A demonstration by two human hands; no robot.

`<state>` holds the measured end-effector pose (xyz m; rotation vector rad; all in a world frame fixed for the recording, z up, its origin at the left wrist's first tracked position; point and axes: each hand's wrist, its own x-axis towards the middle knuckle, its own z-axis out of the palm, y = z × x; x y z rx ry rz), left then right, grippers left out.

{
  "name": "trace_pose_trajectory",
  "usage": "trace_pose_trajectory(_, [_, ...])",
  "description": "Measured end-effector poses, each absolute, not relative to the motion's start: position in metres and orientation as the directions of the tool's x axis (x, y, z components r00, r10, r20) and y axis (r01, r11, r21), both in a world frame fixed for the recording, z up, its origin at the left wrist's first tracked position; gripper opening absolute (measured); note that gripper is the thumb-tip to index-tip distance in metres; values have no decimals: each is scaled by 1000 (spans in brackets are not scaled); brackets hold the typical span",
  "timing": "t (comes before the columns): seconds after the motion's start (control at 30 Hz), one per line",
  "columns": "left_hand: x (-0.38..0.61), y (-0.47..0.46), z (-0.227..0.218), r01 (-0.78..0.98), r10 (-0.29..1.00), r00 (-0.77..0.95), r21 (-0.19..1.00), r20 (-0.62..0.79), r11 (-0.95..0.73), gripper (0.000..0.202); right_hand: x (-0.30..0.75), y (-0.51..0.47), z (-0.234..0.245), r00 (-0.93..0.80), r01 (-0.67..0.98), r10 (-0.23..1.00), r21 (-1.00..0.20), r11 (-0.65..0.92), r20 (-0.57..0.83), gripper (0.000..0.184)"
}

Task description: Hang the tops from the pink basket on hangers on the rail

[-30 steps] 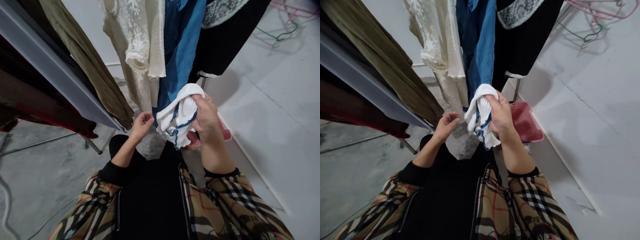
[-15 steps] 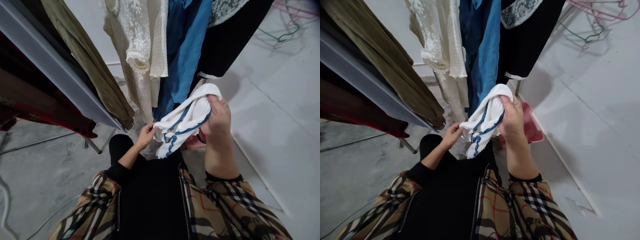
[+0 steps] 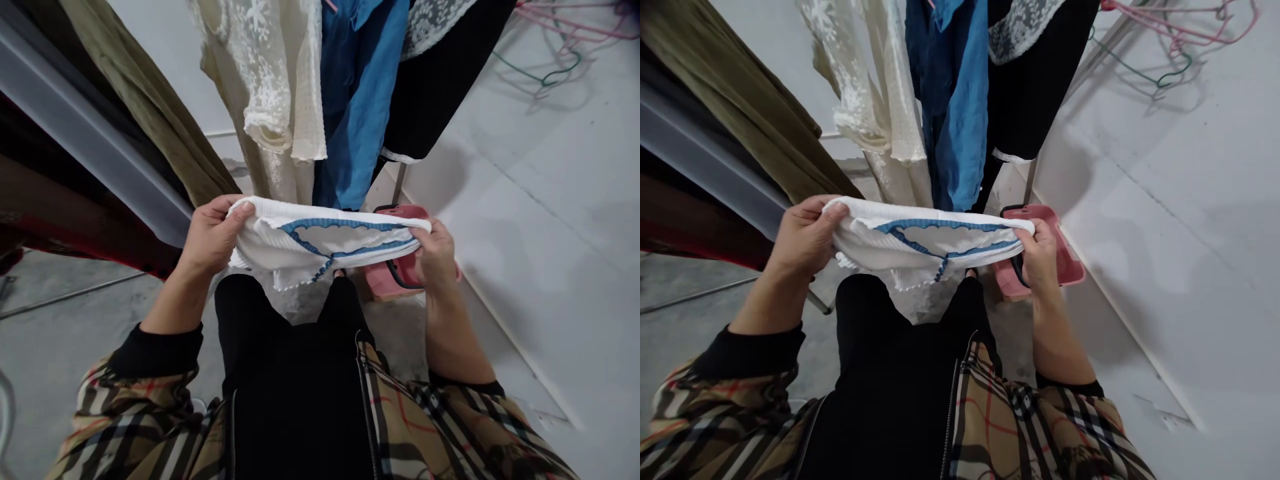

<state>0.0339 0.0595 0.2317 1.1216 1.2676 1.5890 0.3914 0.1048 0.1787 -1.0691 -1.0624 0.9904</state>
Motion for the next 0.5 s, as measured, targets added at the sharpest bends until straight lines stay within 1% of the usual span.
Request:
trace_pose_trajectory(0.07, [39, 59, 236, -155, 934, -316, 962, 169, -227, 31, 399, 104, 165, 128, -41, 980, -986, 162, 155, 24])
trace_pose_trajectory(0.13, [43, 57, 240, -195, 928, -327, 948, 177, -250, 31, 406, 103, 156, 13, 59, 990, -988, 141, 142, 29])
trace_pose_trajectory(0.2, [46, 55, 244, -204, 932, -321, 948, 171, -244, 29, 412, 100, 152, -93, 131, 991, -985, 109, 97, 27])
trace_pose_trajectory(0.23, [46, 54, 246, -203, 936, -310, 950, 166, -236, 27, 414, 99, 152, -126, 138, 990, -987, 82, 65, 25])
trace_pose_trajectory(0.3, [47, 52, 249, -201, 946, -284, 955, 156, -217, 24, 415, 95, 155, -153, 89, 988, -995, 39, 25, 24])
trace_pose_trajectory(0.43, [48, 50, 252, -220, 959, -255, 959, 121, -180, 22, 409, 88, 161, -118, -142, 992, -989, 37, 54, 30])
trace_pose_trajectory(0.47, [49, 50, 252, -224, 962, -250, 960, 110, -168, 23, 408, 88, 160, -106, -170, 994, -985, 21, 39, 32])
trace_pose_trajectory(0.5, [49, 49, 253, -227, 966, -241, 962, 95, -151, 24, 408, 87, 160, -103, -164, 995, -987, -3, 14, 33])
